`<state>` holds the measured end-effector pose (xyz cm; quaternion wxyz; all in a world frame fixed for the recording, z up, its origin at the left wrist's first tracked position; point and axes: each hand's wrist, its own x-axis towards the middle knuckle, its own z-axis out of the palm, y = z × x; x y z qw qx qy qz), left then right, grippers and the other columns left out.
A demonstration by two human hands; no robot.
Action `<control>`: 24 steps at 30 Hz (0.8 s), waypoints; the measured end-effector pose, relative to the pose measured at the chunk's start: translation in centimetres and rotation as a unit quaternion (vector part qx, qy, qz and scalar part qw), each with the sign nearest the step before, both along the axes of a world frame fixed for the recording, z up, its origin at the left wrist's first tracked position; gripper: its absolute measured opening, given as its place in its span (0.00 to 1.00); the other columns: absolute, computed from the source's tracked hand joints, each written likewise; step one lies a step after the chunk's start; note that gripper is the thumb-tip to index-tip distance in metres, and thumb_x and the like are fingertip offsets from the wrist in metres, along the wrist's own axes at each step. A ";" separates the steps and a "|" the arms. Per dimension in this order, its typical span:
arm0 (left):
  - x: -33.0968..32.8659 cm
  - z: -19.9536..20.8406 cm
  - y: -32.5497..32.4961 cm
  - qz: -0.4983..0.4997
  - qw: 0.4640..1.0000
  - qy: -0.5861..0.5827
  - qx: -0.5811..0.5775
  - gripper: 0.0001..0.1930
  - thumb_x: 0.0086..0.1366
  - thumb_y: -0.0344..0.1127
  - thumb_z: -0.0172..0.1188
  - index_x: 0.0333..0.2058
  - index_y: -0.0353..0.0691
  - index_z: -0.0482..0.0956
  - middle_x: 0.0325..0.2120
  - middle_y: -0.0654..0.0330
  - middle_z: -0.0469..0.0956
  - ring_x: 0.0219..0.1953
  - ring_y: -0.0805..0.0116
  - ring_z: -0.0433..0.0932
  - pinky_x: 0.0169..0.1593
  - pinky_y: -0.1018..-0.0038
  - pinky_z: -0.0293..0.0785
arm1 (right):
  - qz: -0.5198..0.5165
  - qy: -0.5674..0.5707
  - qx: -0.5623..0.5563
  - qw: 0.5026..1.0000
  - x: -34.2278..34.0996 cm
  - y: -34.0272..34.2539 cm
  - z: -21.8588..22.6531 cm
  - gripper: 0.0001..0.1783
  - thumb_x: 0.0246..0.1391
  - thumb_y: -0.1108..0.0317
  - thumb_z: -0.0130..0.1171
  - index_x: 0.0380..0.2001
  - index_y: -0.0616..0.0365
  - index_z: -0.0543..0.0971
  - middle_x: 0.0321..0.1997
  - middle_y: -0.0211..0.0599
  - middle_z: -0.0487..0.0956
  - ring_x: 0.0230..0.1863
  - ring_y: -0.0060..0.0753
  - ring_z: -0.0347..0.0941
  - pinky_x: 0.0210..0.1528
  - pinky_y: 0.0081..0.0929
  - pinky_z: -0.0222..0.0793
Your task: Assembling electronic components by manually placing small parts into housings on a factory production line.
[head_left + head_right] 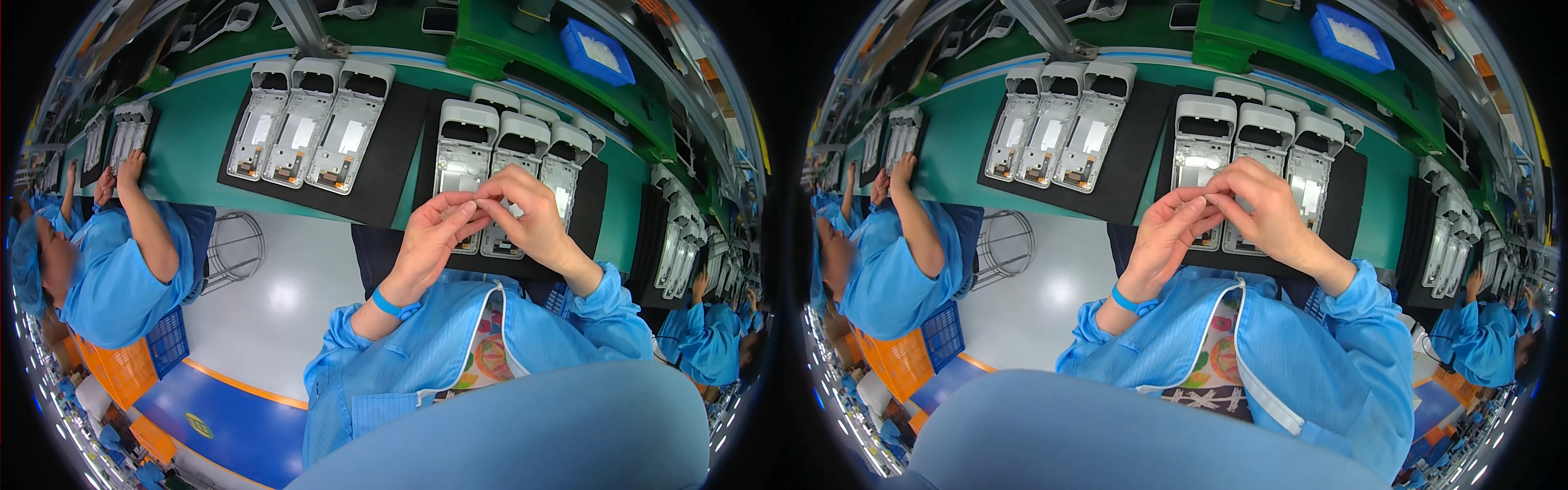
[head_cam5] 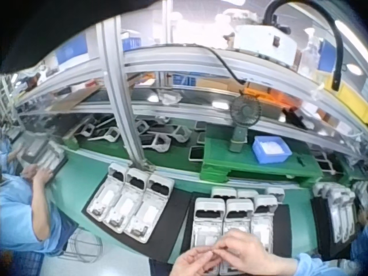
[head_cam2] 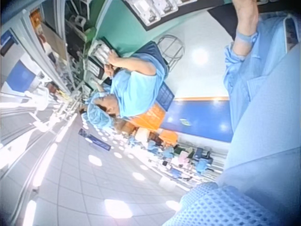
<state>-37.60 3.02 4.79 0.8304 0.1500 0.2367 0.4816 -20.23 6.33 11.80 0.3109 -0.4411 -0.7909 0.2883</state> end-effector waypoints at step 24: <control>-4.7 -1.7 1.1 0.126 0.990 0.052 0.025 0.22 0.76 0.32 0.45 0.64 0.26 0.62 0.64 0.43 0.64 0.68 0.55 0.63 0.72 0.66 0.60 | 0.115 -0.222 0.380 0.890 -1.4 7.1 -4.2 0.17 0.35 0.72 0.64 0.34 0.63 0.82 0.31 0.32 0.77 0.29 0.29 0.75 0.26 0.25 0.71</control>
